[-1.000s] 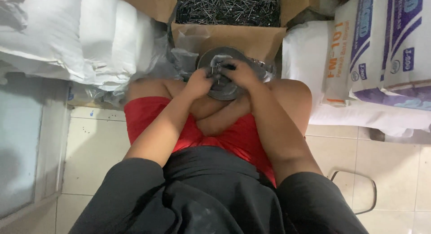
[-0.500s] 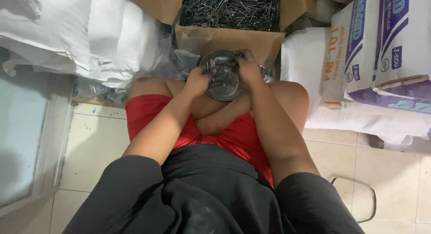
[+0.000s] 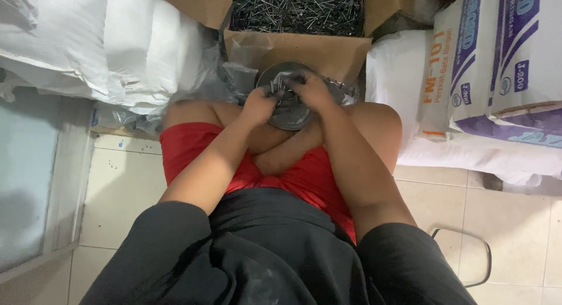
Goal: Organizing collated nails by transferring them from a cardboard box into a grey container while sitting on the floor.
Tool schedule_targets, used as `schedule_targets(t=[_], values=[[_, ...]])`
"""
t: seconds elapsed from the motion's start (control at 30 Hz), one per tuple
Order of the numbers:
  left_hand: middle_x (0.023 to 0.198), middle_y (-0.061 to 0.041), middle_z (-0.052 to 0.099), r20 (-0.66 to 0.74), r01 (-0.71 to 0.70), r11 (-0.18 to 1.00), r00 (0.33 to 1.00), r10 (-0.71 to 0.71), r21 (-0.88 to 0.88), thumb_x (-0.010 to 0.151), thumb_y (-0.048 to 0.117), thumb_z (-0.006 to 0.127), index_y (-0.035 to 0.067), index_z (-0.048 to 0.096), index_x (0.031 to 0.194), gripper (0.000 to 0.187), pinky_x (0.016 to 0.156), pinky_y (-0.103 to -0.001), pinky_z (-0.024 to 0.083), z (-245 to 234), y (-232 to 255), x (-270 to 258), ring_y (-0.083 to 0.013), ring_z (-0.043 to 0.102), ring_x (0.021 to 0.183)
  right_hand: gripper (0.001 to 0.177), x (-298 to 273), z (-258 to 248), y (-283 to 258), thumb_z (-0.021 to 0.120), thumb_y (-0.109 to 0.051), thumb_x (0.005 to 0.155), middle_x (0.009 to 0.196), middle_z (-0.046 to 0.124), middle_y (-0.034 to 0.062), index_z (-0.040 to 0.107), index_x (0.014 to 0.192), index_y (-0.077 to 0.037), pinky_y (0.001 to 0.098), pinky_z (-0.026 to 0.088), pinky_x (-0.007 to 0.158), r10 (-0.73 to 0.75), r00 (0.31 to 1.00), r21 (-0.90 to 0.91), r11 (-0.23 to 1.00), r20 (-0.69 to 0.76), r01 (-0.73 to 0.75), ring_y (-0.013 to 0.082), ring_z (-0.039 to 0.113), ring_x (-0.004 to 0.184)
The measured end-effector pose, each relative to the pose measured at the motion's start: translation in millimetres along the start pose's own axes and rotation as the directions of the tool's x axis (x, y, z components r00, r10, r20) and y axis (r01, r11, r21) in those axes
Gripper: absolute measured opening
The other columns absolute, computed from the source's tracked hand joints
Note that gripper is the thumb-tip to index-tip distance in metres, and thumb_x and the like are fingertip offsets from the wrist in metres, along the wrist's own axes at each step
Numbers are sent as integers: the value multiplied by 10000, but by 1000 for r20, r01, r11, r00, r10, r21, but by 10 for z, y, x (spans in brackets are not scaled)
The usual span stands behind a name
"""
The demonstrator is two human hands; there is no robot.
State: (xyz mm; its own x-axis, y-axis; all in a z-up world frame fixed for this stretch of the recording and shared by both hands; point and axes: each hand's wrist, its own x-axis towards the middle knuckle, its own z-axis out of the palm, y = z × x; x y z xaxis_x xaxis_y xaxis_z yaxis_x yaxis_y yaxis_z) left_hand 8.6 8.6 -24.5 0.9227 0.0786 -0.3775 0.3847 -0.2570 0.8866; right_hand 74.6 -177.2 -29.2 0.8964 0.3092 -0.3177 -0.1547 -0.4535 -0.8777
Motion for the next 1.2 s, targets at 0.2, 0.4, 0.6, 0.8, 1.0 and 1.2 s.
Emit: schedule_targets(t=[0.2, 0.4, 0.6, 0.8, 1.0, 1.2], values=[[629, -42, 577, -34, -22, 1000, 999, 23, 8, 958, 263, 625, 13, 719, 882, 278, 523, -311, 485, 29, -79, 119, -162, 600, 560, 265, 947, -11, 1293, 621, 24, 940, 971, 705, 343, 685, 1144, 181, 568, 447, 1060, -826, 549, -867, 177, 126, 466, 457, 682, 1030], [592, -52, 469, -28, 31, 987, 999, -36, -159, 986, 199, 561, -13, 661, 818, 288, 577, -235, 405, 19, 224, -82, -116, 448, 528, 355, 366, 12, 486, 435, -202, 987, 1227, 662, 175, 635, 1175, 22, 303, 468, 979, -152, 959, 239, 948, -238, 210, 284, 631, 1094], [617, -73, 539, -7, -15, 975, 1000, 14, -222, 1013, 224, 594, -6, 692, 810, 321, 543, -272, 448, 133, 212, -80, -129, 540, 585, 527, 326, 11, 332, 591, -429, 978, 1150, 705, 260, 644, 1290, -7, 493, 511, 969, 38, 960, -4, 999, -279, -41, 431, 676, 1124], [826, -153, 685, -12, 25, 995, 1000, -26, -101, 983, 200, 583, -58, 698, 1072, 297, 731, -311, 547, 130, -118, 111, -181, 666, 757, 453, 204, 93, 197, 775, -501, 871, 1193, 738, 70, 739, 1222, -217, 407, 541, 987, 16, 999, -160, 987, -48, -23, 288, 682, 1178], [811, -137, 688, 22, 70, 980, 997, -67, -187, 990, 183, 557, -64, 691, 1114, 307, 695, -323, 528, 173, 31, 83, -165, 647, 708, 376, 432, 20, 370, 695, -492, 927, 1029, 760, 66, 757, 1097, -162, 453, 577, 876, 52, 998, -210, 976, -46, -61, 255, 719, 1040], [801, -36, 640, 11, 127, 955, 992, -129, -267, 1025, 241, 551, -8, 674, 1111, 290, 581, -257, 462, 238, -1060, 639, -124, 543, 655, 419, 730, -120, 565, 368, -333, 970, 1077, 656, 135, 628, 1084, -24, 345, 485, 861, -113, 958, 72, 988, -264, 136, 251, 585, 921]])
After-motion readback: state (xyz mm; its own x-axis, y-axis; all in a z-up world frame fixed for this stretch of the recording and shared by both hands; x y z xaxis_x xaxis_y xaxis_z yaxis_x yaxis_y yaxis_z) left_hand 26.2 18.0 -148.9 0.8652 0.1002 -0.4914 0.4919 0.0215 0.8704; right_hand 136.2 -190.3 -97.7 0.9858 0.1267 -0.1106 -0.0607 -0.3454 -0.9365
